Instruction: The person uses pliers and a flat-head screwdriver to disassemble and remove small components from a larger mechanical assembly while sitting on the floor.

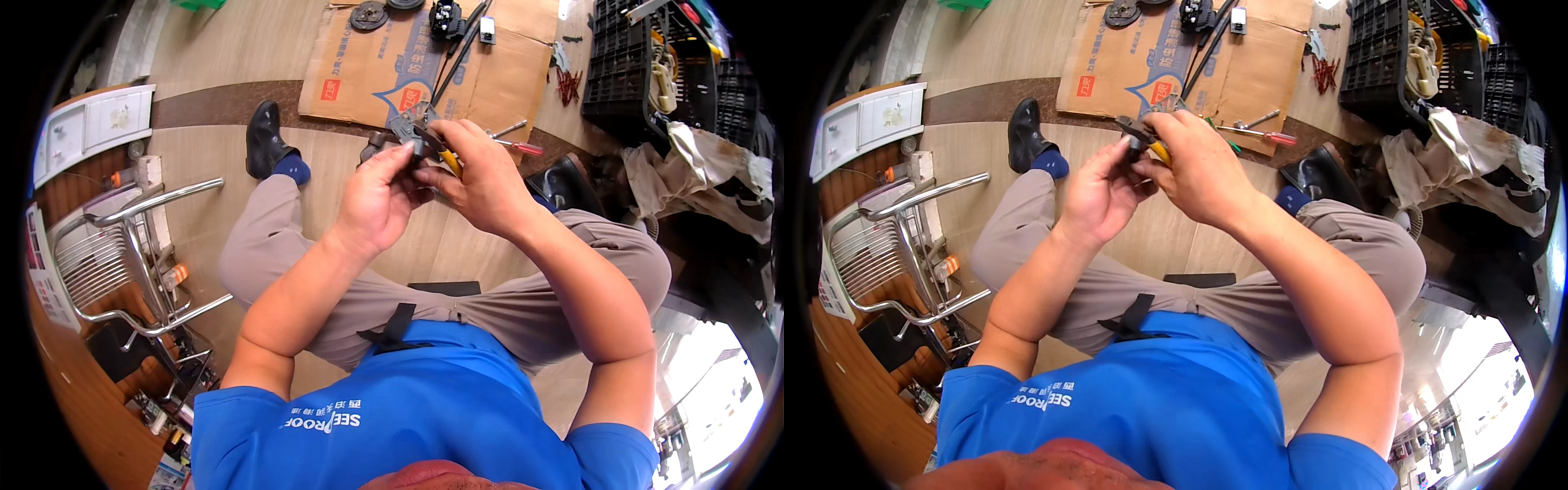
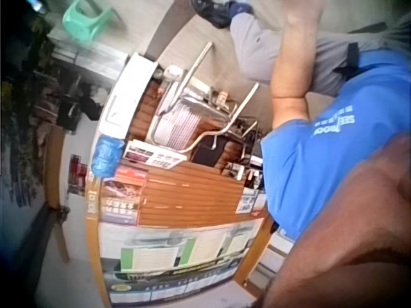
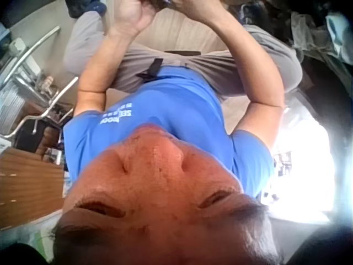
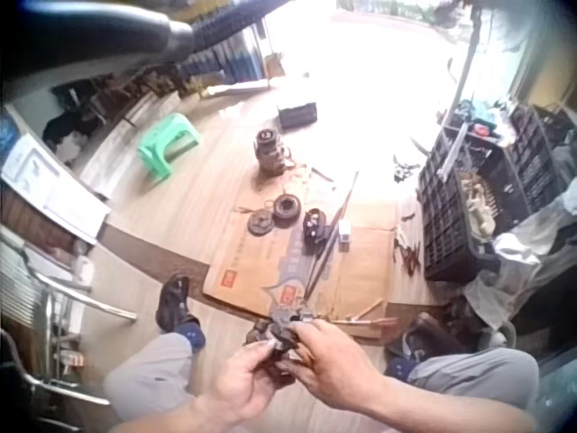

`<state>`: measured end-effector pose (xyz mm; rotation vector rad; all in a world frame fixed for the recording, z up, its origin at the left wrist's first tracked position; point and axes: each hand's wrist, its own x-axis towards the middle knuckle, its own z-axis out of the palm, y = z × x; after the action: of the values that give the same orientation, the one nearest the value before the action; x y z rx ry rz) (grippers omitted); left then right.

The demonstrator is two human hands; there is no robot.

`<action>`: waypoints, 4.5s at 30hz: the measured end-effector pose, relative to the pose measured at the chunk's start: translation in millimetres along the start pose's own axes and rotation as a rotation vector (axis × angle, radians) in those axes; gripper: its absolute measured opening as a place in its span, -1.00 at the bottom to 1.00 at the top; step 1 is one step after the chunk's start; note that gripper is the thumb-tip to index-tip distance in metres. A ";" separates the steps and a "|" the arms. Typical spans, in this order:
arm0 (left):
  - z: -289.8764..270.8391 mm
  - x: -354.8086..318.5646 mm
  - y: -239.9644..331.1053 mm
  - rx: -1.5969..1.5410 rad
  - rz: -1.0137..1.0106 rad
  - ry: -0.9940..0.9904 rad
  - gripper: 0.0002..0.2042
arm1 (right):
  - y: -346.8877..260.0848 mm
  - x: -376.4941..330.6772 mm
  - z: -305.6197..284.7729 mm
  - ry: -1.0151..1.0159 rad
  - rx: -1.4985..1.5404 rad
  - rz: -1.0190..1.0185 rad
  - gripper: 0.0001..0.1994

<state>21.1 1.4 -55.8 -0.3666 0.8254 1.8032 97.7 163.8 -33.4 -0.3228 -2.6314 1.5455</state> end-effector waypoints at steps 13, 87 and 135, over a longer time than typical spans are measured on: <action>16.1 -3.7 -7.6 0.031 0.144 -0.104 -0.81 | -5.2 -10.6 5.8 0.084 -0.010 -0.063 -0.61; 3.1 1.7 25.6 0.208 0.270 -0.202 -0.66 | -27.5 -14.4 -18.7 -0.082 -0.303 0.101 -0.43; 10.5 -2.4 25.0 0.748 0.380 0.162 -0.80 | -20.5 -19.6 -11.6 -0.129 -0.312 0.111 -0.47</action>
<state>0.7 2.2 -37.8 0.1485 1.6889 1.6618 115.8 159.9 -9.0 -0.4068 -3.0067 1.2160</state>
